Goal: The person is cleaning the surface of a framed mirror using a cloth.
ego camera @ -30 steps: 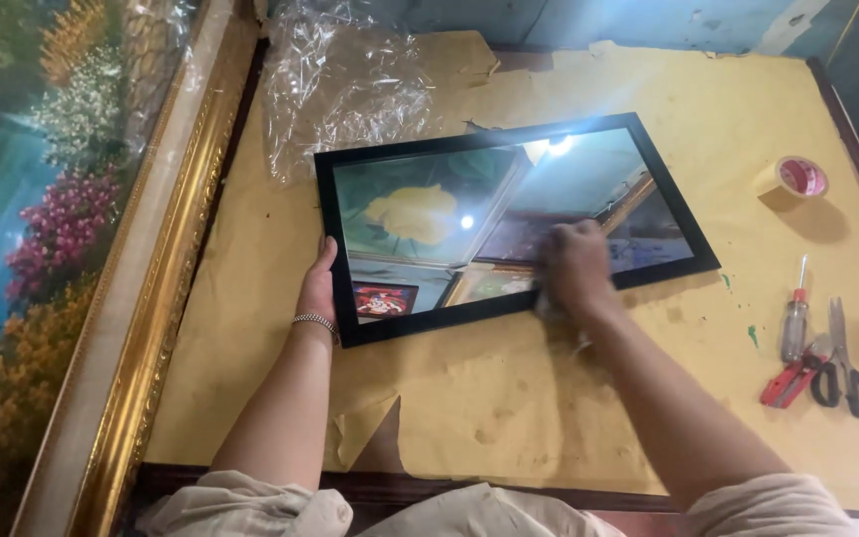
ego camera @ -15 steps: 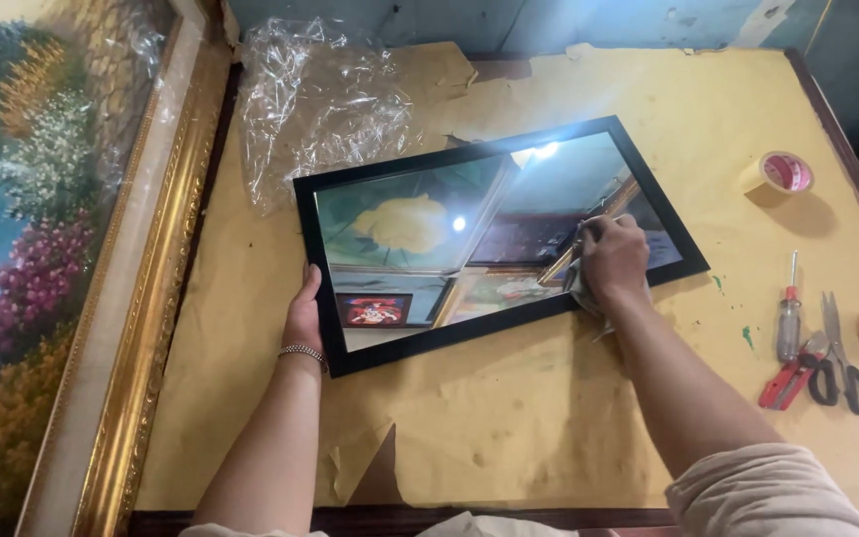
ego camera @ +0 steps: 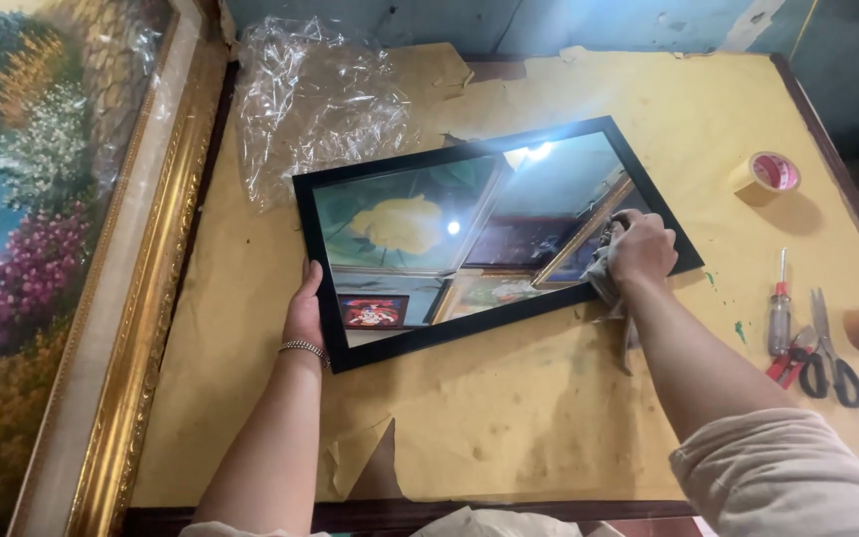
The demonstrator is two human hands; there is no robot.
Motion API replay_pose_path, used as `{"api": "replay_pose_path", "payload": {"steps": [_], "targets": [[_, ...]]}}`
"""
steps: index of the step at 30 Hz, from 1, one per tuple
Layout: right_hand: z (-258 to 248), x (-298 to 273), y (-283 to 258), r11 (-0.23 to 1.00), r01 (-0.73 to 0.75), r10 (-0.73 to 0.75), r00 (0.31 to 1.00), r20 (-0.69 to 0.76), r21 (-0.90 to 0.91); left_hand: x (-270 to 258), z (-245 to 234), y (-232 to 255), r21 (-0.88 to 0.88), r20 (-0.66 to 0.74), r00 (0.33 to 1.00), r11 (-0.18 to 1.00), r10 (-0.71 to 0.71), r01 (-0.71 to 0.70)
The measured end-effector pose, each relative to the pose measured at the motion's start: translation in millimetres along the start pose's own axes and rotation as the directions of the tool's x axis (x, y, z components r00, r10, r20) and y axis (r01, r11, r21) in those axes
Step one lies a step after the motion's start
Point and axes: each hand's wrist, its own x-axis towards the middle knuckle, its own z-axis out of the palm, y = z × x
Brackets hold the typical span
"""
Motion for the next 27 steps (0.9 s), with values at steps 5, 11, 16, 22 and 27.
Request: {"api": "replay_pose_path", "payload": {"steps": [5, 11, 16, 22, 27], "targets": [[-33.0, -97.3, -136.1, 0.952, 0.277, -0.271, 0.960, -0.067, 0.128, 59.3, -43.5, -30.5, -0.033, 0.011, 0.999, 0.999, 0.043, -0.043], [-79.5, -199.8, -219.4, 0.345, 0.871, -0.844, 0.451, -0.290, 0.350, 51.4, -37.5, -30.3, -0.065, 0.045, 0.999, 0.998, -0.004, 0.007], [-35.5, -111.5, -142.0, 0.602, 0.798, -0.783, 0.593, -0.186, 0.012, 91.0, -66.8, -46.7, -0.064, 0.039, 0.999, 0.998, 0.025, -0.022], [4.1, -35.3, -51.9, 0.991, -0.051, 0.032, 0.987, 0.160, 0.120, 58.7, -43.1, -27.9, -0.056, 0.039, 0.999, 0.998, 0.012, -0.010], [-86.5, -155.4, -199.3, 0.844, 0.536, -0.524, 0.804, 0.282, 0.040, 106.7, -79.0, -49.4, -0.038, 0.008, 1.000, 0.999, 0.018, -0.018]]}}
